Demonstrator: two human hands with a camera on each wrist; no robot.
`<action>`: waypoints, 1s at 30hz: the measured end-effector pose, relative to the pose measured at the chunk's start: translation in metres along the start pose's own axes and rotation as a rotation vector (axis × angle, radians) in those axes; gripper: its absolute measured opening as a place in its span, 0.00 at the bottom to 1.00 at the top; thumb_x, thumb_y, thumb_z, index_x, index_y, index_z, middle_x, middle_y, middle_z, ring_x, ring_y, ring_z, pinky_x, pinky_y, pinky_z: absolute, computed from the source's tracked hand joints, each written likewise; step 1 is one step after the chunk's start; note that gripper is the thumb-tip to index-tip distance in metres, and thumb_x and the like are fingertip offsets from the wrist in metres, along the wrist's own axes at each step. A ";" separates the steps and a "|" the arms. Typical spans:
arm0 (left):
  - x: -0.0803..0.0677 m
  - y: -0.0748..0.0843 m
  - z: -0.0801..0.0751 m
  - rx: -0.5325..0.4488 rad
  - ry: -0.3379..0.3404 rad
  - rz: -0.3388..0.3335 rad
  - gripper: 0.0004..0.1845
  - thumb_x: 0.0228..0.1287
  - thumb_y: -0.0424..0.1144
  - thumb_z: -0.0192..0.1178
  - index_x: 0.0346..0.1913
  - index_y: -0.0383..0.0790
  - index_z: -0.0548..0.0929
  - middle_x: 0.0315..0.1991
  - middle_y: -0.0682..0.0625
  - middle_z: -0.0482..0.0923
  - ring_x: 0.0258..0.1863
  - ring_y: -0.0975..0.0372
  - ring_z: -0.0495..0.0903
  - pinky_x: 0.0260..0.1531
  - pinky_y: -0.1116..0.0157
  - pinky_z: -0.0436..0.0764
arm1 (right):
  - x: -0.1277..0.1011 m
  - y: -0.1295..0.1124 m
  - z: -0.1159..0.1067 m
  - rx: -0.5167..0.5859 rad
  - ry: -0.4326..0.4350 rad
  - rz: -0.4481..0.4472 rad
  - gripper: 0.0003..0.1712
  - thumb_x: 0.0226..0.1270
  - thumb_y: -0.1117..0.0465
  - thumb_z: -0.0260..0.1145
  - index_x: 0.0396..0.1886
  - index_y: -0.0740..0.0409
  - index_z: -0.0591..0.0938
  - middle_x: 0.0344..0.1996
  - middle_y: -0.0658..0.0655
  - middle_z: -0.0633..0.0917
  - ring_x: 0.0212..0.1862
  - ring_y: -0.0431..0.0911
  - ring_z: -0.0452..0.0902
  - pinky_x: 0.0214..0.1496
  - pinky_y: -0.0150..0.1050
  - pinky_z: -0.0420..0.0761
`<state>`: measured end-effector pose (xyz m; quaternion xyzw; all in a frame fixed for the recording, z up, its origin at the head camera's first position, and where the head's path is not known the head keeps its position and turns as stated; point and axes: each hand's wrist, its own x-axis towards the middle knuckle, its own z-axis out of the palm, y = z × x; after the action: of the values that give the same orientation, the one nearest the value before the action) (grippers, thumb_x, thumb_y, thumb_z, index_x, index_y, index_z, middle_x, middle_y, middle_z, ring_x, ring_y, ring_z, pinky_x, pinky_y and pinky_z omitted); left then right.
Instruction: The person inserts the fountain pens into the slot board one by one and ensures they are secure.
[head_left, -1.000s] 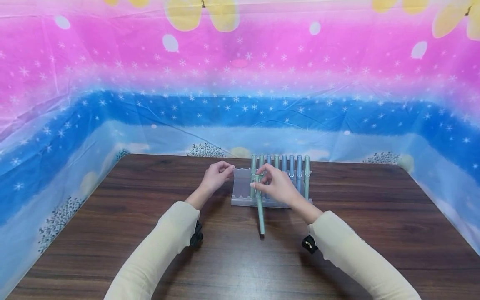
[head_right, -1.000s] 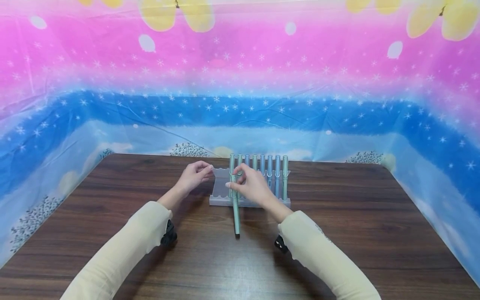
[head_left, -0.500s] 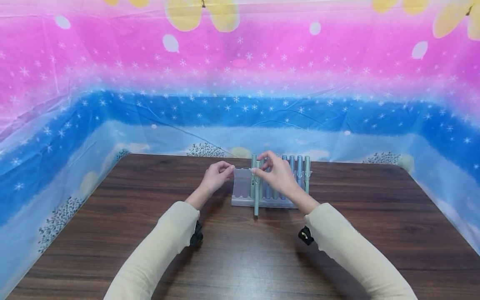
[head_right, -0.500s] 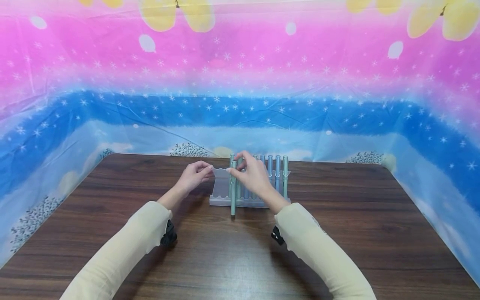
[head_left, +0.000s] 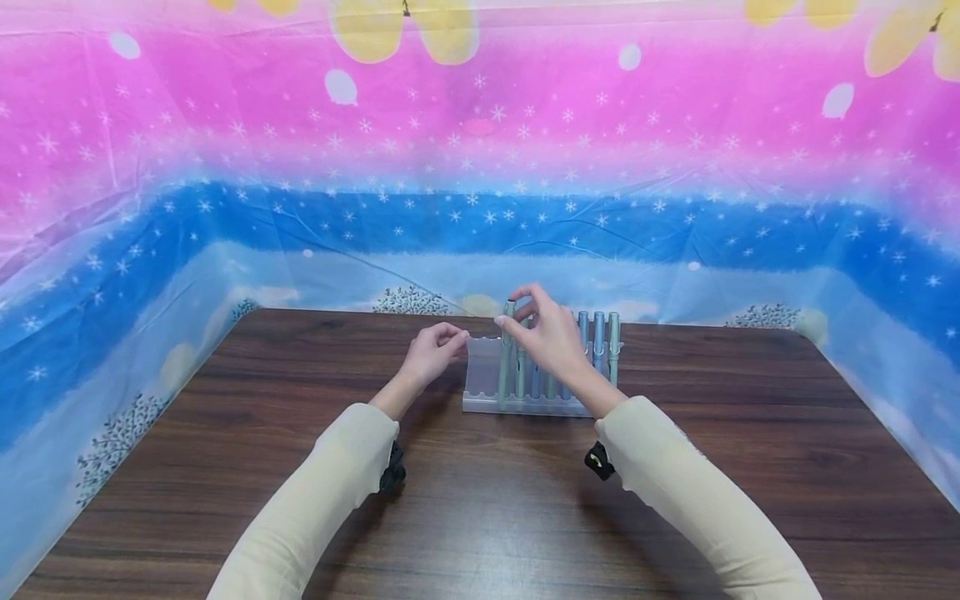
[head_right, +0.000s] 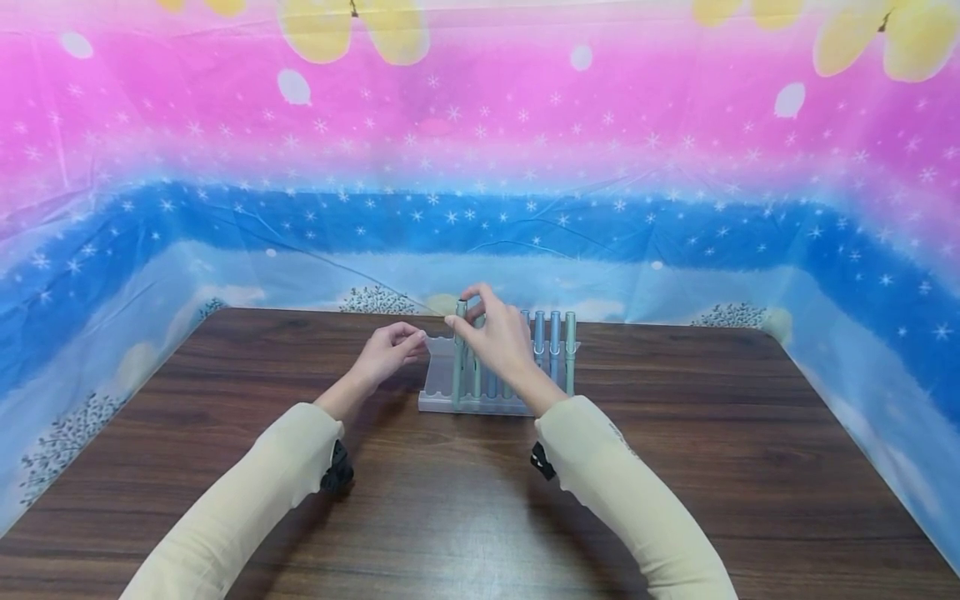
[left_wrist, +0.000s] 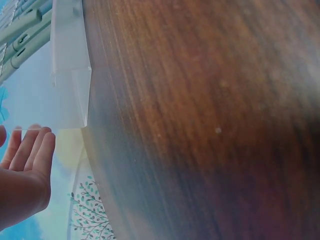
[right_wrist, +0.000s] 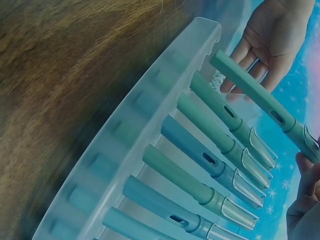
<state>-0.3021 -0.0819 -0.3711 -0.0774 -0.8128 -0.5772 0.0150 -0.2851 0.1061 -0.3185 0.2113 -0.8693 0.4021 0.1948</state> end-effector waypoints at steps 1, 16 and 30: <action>0.000 0.000 0.000 -0.001 0.000 -0.001 0.14 0.65 0.38 0.51 0.42 0.27 0.75 0.41 0.34 0.76 0.42 0.51 0.76 0.41 0.61 0.75 | 0.000 0.000 0.000 0.000 0.012 -0.008 0.17 0.56 0.52 0.64 0.42 0.52 0.73 0.25 0.49 0.81 0.17 0.40 0.70 0.17 0.37 0.68; 0.000 -0.001 0.000 0.006 0.008 -0.005 0.14 0.64 0.38 0.51 0.42 0.28 0.76 0.39 0.38 0.77 0.41 0.51 0.77 0.40 0.61 0.75 | -0.001 0.004 0.017 -0.034 0.141 -0.144 0.17 0.56 0.55 0.65 0.42 0.55 0.73 0.25 0.50 0.81 0.12 0.37 0.64 0.12 0.34 0.63; 0.001 -0.001 0.000 0.016 0.000 0.000 0.15 0.65 0.39 0.51 0.43 0.27 0.75 0.42 0.34 0.76 0.42 0.50 0.76 0.40 0.61 0.75 | -0.009 0.009 0.029 -0.051 0.115 -0.141 0.18 0.56 0.53 0.64 0.43 0.54 0.73 0.24 0.49 0.81 0.14 0.36 0.66 0.12 0.33 0.63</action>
<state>-0.3035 -0.0824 -0.3723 -0.0772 -0.8173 -0.5708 0.0155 -0.2870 0.0909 -0.3464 0.2435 -0.8497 0.3764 0.2774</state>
